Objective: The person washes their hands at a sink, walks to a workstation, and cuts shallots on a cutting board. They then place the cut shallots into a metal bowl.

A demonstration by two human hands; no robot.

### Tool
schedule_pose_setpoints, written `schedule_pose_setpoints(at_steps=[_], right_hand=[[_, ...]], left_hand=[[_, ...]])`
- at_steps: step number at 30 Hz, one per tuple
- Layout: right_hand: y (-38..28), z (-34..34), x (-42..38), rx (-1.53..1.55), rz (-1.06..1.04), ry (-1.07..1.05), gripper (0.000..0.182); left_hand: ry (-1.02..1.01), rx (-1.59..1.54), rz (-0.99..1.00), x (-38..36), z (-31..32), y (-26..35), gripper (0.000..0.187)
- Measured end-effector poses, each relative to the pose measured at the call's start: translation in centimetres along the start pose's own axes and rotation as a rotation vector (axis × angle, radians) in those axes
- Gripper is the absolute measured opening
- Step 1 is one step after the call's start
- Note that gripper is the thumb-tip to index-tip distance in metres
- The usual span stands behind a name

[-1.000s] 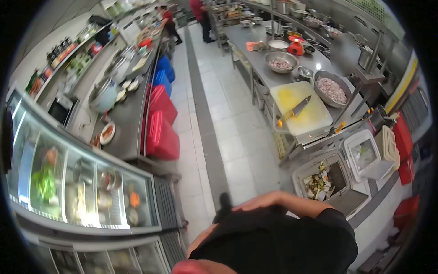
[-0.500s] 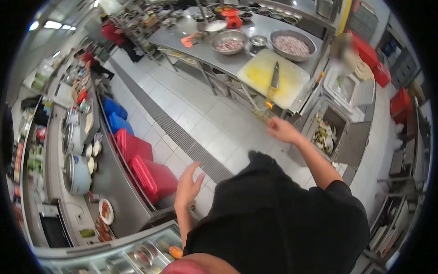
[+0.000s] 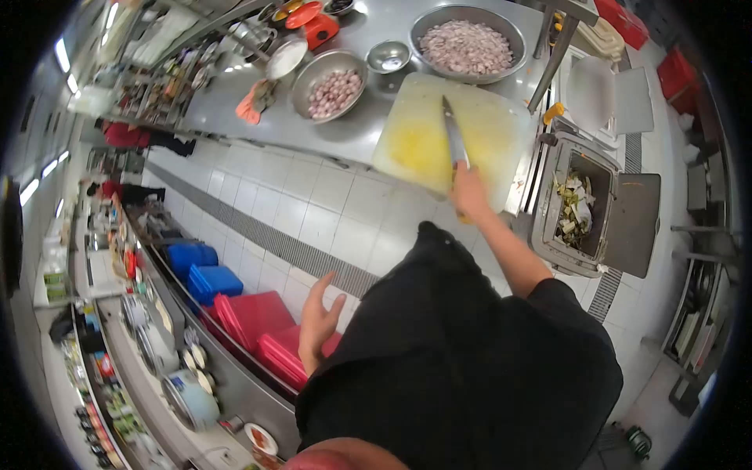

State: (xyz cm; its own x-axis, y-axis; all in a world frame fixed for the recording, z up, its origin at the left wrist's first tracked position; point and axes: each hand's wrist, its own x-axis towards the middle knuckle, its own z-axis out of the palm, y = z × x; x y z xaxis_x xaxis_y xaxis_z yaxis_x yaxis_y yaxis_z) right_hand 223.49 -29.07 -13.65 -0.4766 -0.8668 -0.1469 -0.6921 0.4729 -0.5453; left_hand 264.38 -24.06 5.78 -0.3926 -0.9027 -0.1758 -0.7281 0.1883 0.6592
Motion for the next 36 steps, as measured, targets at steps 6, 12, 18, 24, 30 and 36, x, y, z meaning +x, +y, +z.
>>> schedule_pose_setpoints(at_steps=[6, 12, 18, 24, 30, 36], right_hand=[[0.1, -2.5, -0.5, 0.128, 0.124, 0.037, 0.044], [-1.3, -2.9, -0.9, 0.267, 0.051, -0.185, 0.029], [1.6, -4.0, -2.4, 0.004, 0.274, -0.053, 0.023], [2.1, -3.7, -3.1, -0.131, 0.484, 0.009, 0.022], [1.1, -3.9, -2.7, -0.143, 0.492, 0.026, 0.019], [1.6, -4.2, -2.2, -0.126, 0.449, 0.032, 0.014]], left_hand=[[-0.043, 0.031, 0.134, 14.7, -1.6, -1.4, 0.055], [0.047, 0.115, 0.391, 37.1, -1.1, -2.2, 0.060], [-0.049, 0.496, 0.190, 57.1, 2.4, -7.5, 0.084], [-0.134, 0.572, 0.115, 62.1, 6.4, -9.3, 0.097], [0.067, 0.354, 0.162, 60.4, 5.9, -7.3, 0.052], [0.174, -0.157, 0.135, 63.1, 4.8, -11.2, 0.030]])
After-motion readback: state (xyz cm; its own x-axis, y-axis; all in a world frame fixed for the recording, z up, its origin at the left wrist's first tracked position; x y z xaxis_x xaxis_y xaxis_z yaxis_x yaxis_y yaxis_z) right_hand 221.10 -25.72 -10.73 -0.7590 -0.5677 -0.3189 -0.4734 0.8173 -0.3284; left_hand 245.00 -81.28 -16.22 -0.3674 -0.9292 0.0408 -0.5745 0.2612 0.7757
